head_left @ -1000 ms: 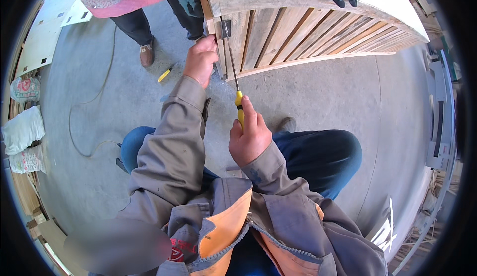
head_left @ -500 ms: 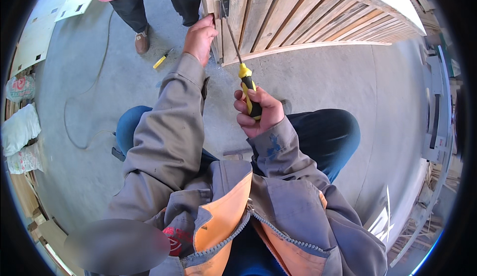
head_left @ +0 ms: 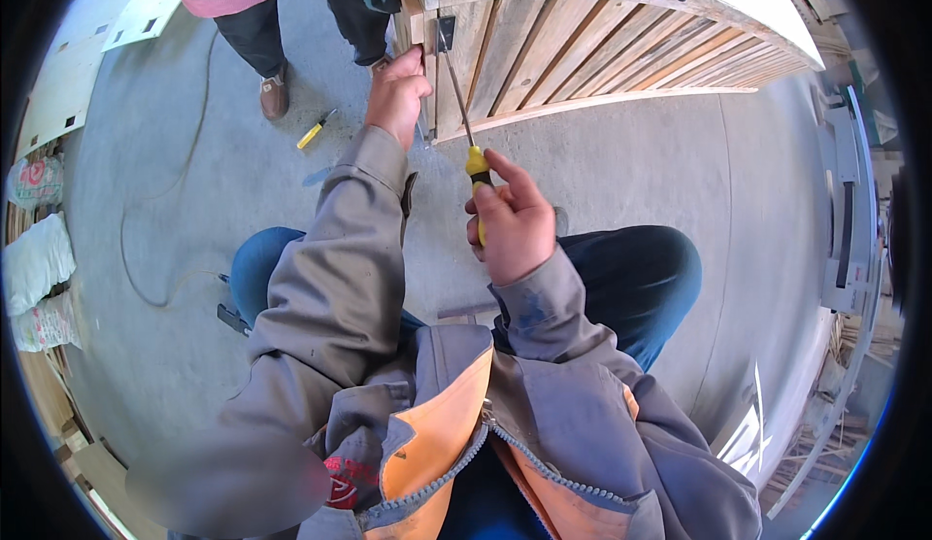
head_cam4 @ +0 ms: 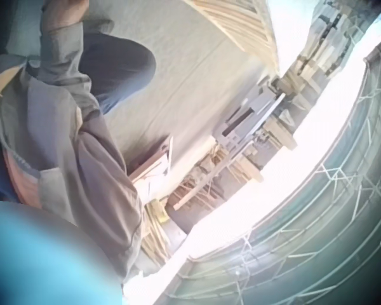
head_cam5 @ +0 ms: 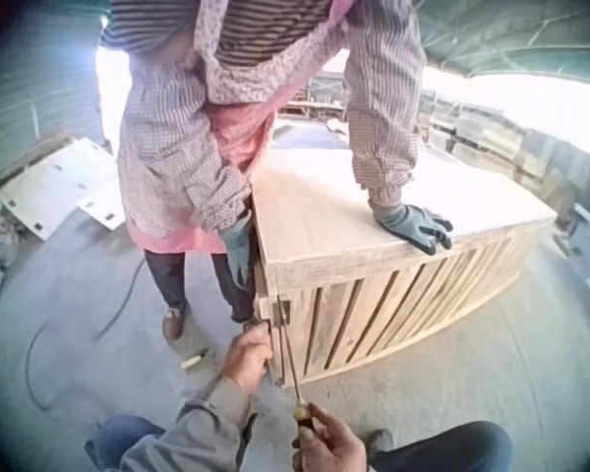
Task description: The person sits on a small stool and uses a screwdriver to fasten screws into a metal bracket attached to a wooden structure. Another person assists by holding the structure steady.
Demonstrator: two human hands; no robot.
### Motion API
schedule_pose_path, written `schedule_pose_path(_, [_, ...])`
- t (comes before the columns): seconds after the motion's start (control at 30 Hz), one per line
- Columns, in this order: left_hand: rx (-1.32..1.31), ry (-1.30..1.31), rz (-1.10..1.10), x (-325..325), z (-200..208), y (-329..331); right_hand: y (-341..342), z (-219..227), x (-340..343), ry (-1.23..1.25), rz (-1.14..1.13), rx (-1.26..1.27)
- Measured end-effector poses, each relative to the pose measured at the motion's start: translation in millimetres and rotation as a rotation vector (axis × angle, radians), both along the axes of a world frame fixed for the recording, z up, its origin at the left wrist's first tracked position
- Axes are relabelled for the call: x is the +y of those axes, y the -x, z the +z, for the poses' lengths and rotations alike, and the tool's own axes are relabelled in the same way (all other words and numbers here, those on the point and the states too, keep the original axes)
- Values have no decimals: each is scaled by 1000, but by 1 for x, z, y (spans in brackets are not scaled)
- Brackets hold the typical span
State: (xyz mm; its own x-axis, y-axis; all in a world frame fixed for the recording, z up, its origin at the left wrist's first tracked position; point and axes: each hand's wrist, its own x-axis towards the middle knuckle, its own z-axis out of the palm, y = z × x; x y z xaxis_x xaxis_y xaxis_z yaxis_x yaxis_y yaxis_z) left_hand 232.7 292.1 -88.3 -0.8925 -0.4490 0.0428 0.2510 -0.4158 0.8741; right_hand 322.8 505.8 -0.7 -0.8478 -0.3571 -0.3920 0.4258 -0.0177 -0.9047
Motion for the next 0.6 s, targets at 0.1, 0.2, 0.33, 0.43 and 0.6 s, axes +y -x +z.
schedule_pose_path(0.1, [-22, 54, -44, 8, 15, -11, 14, -11, 19, 689, -13, -549])
schedule_pose_path(0.2, [-42, 101, -100, 2, 13, -7, 11, -30, 18, 885, -4, -654])
schedule_pose_path(0.33, [-41, 68, -89, -1, 16, -5, 15, -25, 14, 616, -34, -636])
schedule_pose_path(0.43, [-12, 94, -55, -5, 9, -3, 5, -18, 7, -103, 60, 16])
schedule_pose_path(0.6, [-26, 42, -13, -4, -2, -4, -11, -29, 1, -708, 67, 971])
